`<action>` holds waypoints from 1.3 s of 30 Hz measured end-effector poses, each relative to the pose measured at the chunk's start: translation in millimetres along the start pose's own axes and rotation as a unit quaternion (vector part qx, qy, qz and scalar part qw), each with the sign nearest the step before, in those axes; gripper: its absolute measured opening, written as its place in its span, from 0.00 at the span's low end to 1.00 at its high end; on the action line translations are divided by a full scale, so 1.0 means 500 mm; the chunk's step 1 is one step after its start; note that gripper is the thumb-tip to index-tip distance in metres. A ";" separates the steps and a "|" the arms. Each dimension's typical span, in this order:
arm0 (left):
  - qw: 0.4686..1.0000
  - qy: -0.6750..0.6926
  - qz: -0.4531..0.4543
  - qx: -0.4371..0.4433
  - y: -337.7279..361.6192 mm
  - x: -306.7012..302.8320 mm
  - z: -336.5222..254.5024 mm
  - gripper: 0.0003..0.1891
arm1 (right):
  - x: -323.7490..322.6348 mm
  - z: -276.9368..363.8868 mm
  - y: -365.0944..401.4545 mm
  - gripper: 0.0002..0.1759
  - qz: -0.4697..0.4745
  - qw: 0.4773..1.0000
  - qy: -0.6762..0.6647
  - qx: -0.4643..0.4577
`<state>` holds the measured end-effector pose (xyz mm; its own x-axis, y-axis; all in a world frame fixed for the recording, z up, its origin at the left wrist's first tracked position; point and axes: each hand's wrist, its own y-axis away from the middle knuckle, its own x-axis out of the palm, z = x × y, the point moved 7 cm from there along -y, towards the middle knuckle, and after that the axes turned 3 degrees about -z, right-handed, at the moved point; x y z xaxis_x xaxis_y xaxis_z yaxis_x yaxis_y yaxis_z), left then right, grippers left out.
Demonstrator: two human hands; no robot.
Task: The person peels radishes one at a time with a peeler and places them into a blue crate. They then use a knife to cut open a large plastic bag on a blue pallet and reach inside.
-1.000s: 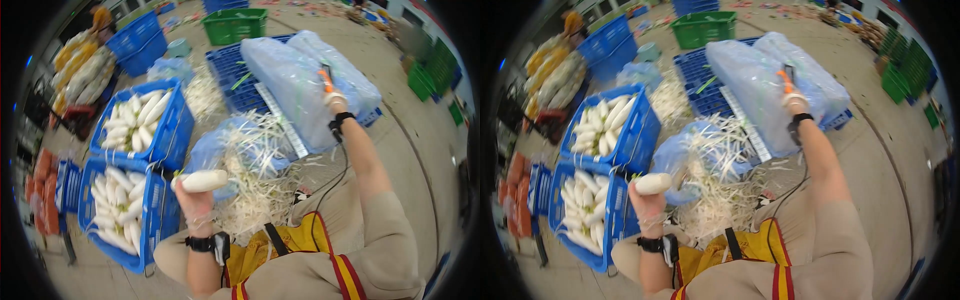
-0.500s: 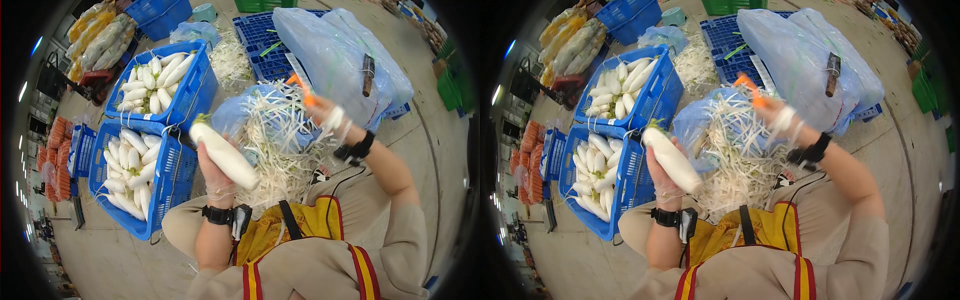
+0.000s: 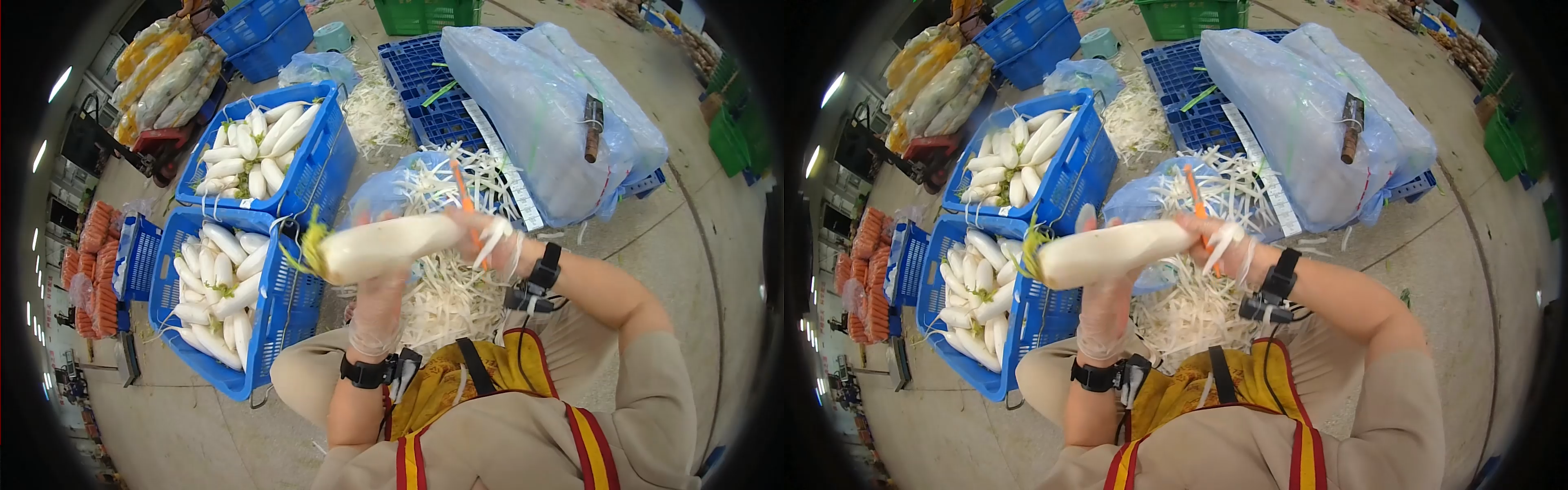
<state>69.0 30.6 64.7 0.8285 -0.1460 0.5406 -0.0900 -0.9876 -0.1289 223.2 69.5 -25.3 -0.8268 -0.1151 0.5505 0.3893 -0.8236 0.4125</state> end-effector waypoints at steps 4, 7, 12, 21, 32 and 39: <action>0.987 -0.160 -0.004 0.017 0.013 0.022 0.022 0.39 | -0.007 0.036 -0.006 0.24 -0.011 0.999 -0.024 -0.022; 0.995 -0.021 -0.096 -0.013 0.005 0.013 0.007 0.35 | 0.031 -0.010 0.041 0.26 -0.007 0.997 0.027 0.076; 0.993 -0.071 -0.072 -0.053 -0.012 -0.047 0.019 0.27 | 0.044 0.153 0.066 0.17 -0.079 0.762 0.561 -0.314; 0.964 -0.180 -0.002 -0.195 0.017 -0.022 0.100 0.27 | 0.049 0.220 0.085 0.09 -0.181 0.582 0.677 -0.413; 0.860 -0.506 -0.013 -0.066 -0.001 0.006 0.042 0.28 | 0.085 0.176 0.117 0.11 -0.122 0.599 0.674 -0.415; 0.980 0.085 -0.125 -0.126 -0.008 -0.088 0.074 0.21 | -0.015 0.207 0.082 0.14 -0.232 0.778 0.537 -0.227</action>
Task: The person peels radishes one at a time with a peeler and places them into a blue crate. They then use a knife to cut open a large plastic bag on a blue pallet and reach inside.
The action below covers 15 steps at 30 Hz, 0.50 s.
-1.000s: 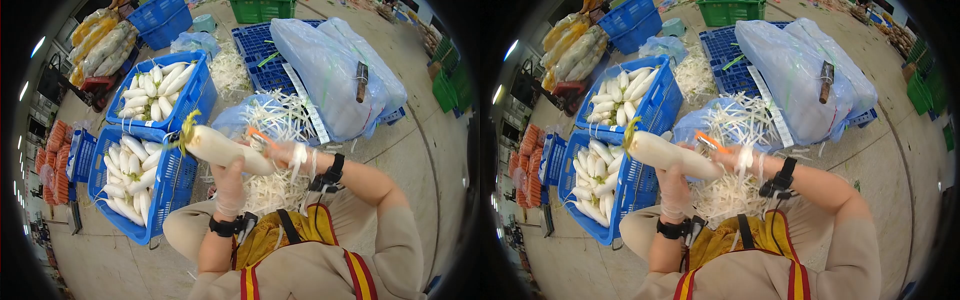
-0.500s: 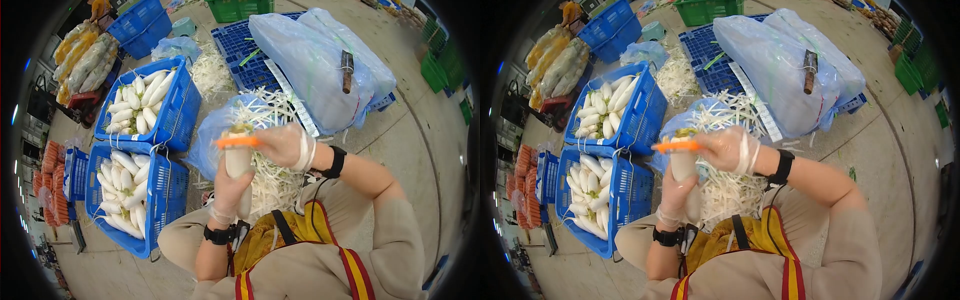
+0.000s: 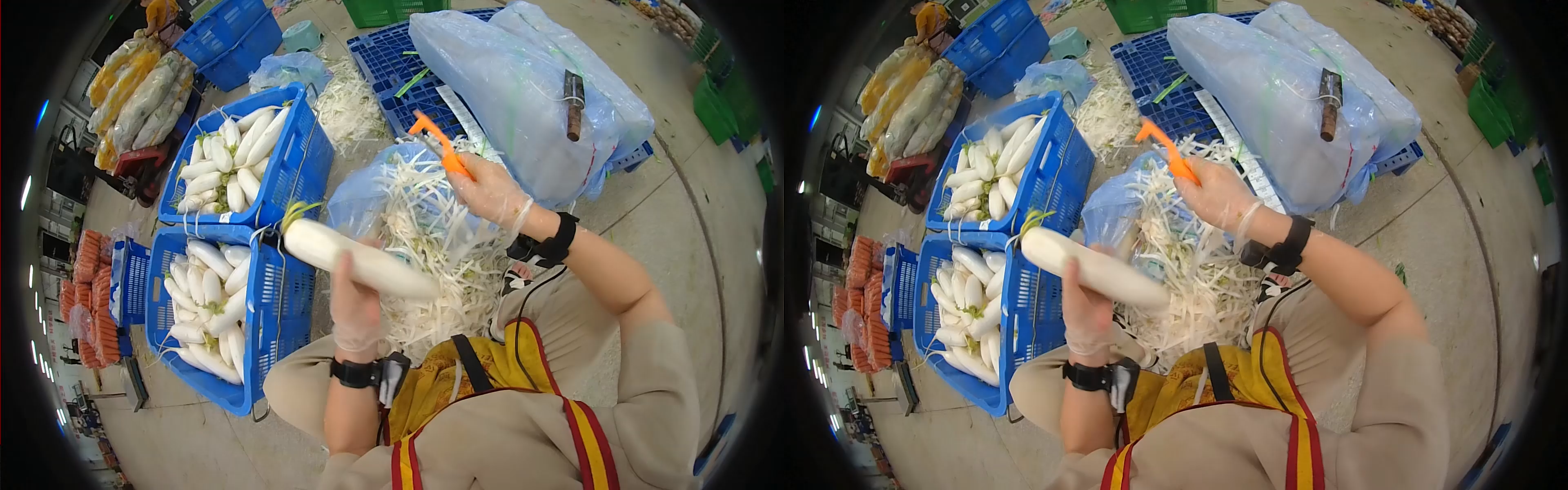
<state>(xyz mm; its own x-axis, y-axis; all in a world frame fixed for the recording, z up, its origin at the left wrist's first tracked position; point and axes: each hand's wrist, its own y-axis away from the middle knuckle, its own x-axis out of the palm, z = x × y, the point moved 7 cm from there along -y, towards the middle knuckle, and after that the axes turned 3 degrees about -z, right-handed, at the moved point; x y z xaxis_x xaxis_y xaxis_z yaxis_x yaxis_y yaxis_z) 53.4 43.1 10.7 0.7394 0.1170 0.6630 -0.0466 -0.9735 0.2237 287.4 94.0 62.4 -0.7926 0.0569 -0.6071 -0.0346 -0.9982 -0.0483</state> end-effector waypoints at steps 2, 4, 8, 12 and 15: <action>0.999 0.031 -0.010 -0.024 -0.009 -0.021 -0.003 0.22 | 0.018 0.004 0.019 0.17 0.068 0.987 -0.127 0.076; 0.999 0.032 -0.005 -0.028 -0.021 -0.036 0.001 0.25 | 0.035 -0.005 0.024 0.17 0.074 0.993 -0.072 0.049; 0.999 0.009 -0.011 0.038 -0.019 -0.036 -0.003 0.26 | 0.112 0.015 0.101 0.19 0.104 0.992 0.016 -0.070; 0.992 0.068 0.028 0.099 -0.006 -0.013 -0.048 0.27 | 0.178 -0.075 0.076 0.19 0.312 0.931 0.119 0.146; 0.984 0.036 0.052 0.164 -0.003 0.013 -0.086 0.26 | 0.116 0.008 0.054 0.19 0.084 0.994 -0.038 -0.061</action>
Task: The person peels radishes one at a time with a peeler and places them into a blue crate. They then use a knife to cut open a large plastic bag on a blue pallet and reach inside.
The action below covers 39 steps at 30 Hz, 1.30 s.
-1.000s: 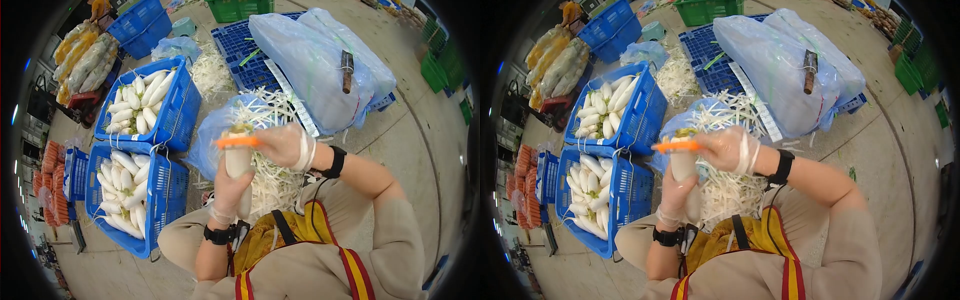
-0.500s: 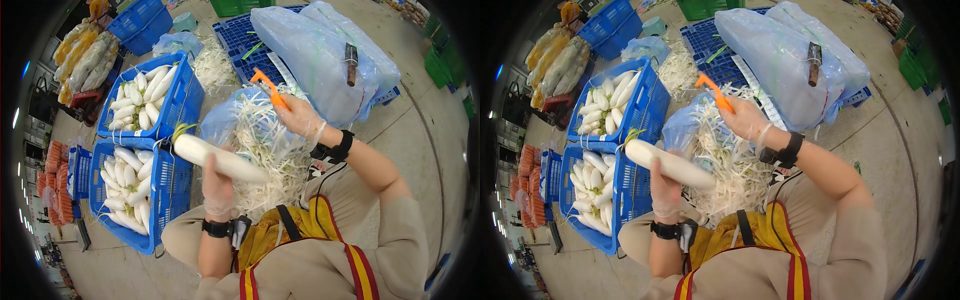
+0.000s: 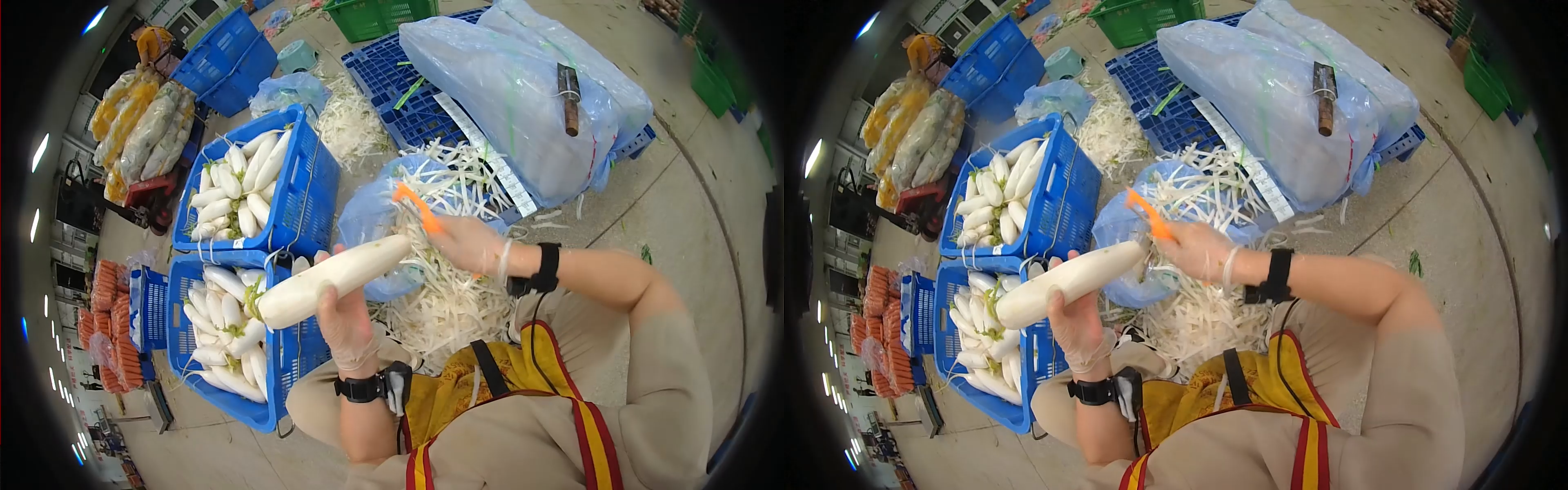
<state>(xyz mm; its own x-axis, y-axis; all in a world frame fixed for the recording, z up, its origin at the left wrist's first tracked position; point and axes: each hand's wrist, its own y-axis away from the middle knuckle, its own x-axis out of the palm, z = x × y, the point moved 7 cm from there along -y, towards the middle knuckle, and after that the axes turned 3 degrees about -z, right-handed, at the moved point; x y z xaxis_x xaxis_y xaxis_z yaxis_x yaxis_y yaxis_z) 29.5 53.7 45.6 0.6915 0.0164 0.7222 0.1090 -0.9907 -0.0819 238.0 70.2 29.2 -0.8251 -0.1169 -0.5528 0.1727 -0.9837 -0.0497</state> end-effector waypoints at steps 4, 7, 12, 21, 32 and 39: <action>0.991 -0.103 0.048 0.069 0.012 0.016 -0.028 0.28 | 0.053 -0.007 0.011 0.22 0.188 0.979 0.047 0.070; 0.979 -0.133 0.097 0.118 0.015 0.046 -0.045 0.29 | 0.017 0.004 -0.002 0.23 0.113 0.989 -0.015 0.097; 0.969 -0.163 0.121 0.142 0.020 0.055 -0.052 0.32 | 0.040 0.014 0.022 0.22 0.109 0.993 -0.022 -0.024; 0.995 -0.099 0.010 -0.003 0.009 0.003 -0.031 0.24 | 0.093 -0.116 0.035 0.25 0.289 0.940 0.126 0.133; 0.875 -0.270 -0.344 0.206 -0.072 -0.203 -0.354 0.25 | 0.029 -0.107 -0.032 0.24 0.178 0.971 0.052 0.153; 0.939 -0.319 -0.126 -0.032 -0.166 -0.190 0.057 0.23 | 0.091 -0.237 -0.155 0.16 0.083 0.977 0.014 0.197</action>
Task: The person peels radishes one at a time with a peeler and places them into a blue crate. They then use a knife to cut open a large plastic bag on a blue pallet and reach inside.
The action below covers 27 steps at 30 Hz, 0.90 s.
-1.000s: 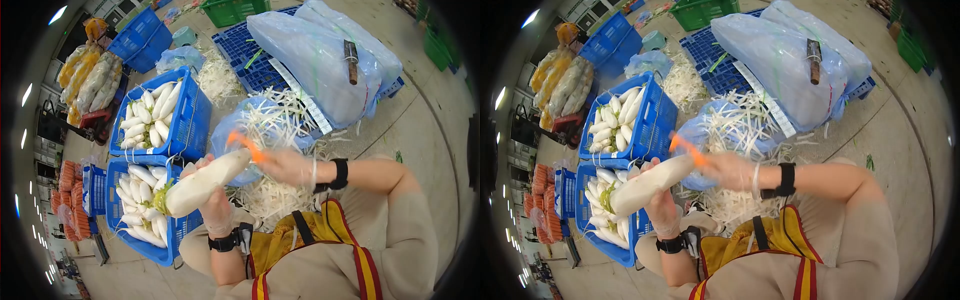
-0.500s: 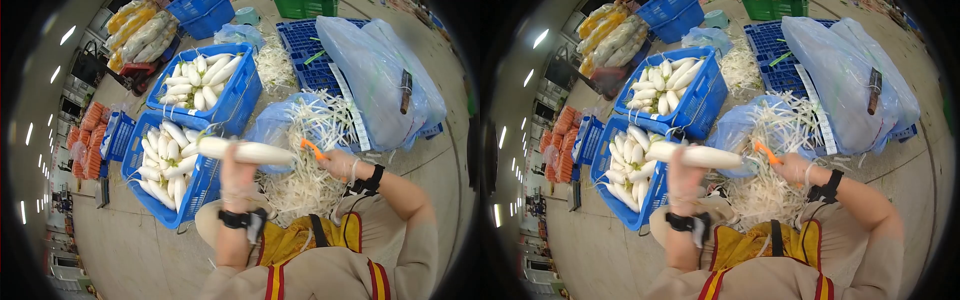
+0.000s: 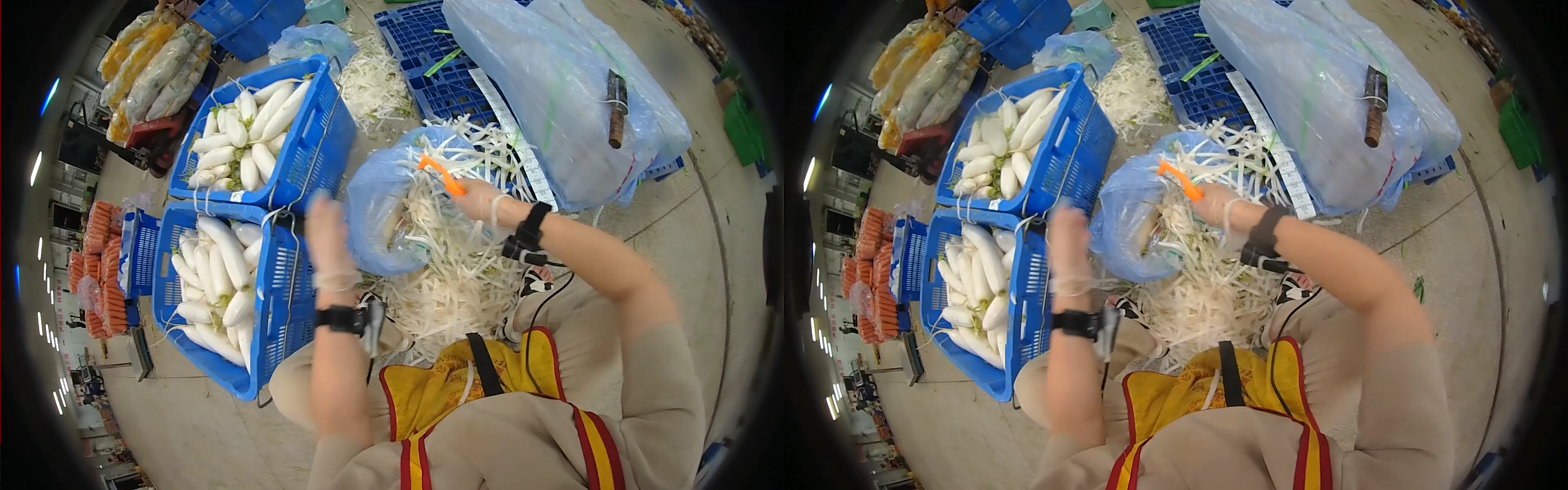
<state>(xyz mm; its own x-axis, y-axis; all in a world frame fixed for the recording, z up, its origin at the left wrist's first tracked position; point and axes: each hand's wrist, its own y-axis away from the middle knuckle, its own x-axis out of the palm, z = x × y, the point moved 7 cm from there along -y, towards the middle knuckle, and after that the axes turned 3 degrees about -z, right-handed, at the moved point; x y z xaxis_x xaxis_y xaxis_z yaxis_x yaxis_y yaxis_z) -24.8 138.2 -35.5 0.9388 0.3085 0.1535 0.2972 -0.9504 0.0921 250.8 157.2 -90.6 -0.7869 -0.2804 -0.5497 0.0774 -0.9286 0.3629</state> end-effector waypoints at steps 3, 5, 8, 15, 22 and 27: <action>0.956 -0.233 0.134 -0.117 0.004 0.088 0.202 0.22 | 0.071 -0.043 -0.081 0.12 -0.030 0.999 -0.031 0.001; 0.851 -0.495 0.171 0.026 0.026 0.111 0.270 0.20 | 0.165 -0.094 -0.135 0.10 -0.009 0.991 -0.131 0.030; 0.722 -0.631 0.264 0.103 0.019 0.121 0.356 0.19 | 0.237 -0.062 -0.145 0.12 0.080 0.980 -0.113 0.139; 0.576 -0.702 0.382 -0.172 -0.024 -0.026 0.530 0.18 | 0.492 -0.175 -0.242 0.12 0.132 0.904 -0.297 0.277; 0.872 -0.479 -0.054 -0.086 -0.119 -0.072 0.482 0.13 | 0.539 -0.244 -0.243 0.18 0.116 0.977 -0.124 0.132; 0.829 -0.451 0.182 0.277 -0.110 0.050 0.458 0.13 | 0.508 -0.235 -0.223 0.19 0.119 0.969 -0.160 0.149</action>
<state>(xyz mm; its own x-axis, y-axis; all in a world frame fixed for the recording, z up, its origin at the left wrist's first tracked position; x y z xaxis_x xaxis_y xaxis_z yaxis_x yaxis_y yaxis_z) 22.2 188.8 -262.0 0.6579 0.0777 -0.7491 -0.2351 -0.9238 -0.3023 114.1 161.1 -359.2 -0.9214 -0.3440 -0.1806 0.1372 -0.7229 0.6772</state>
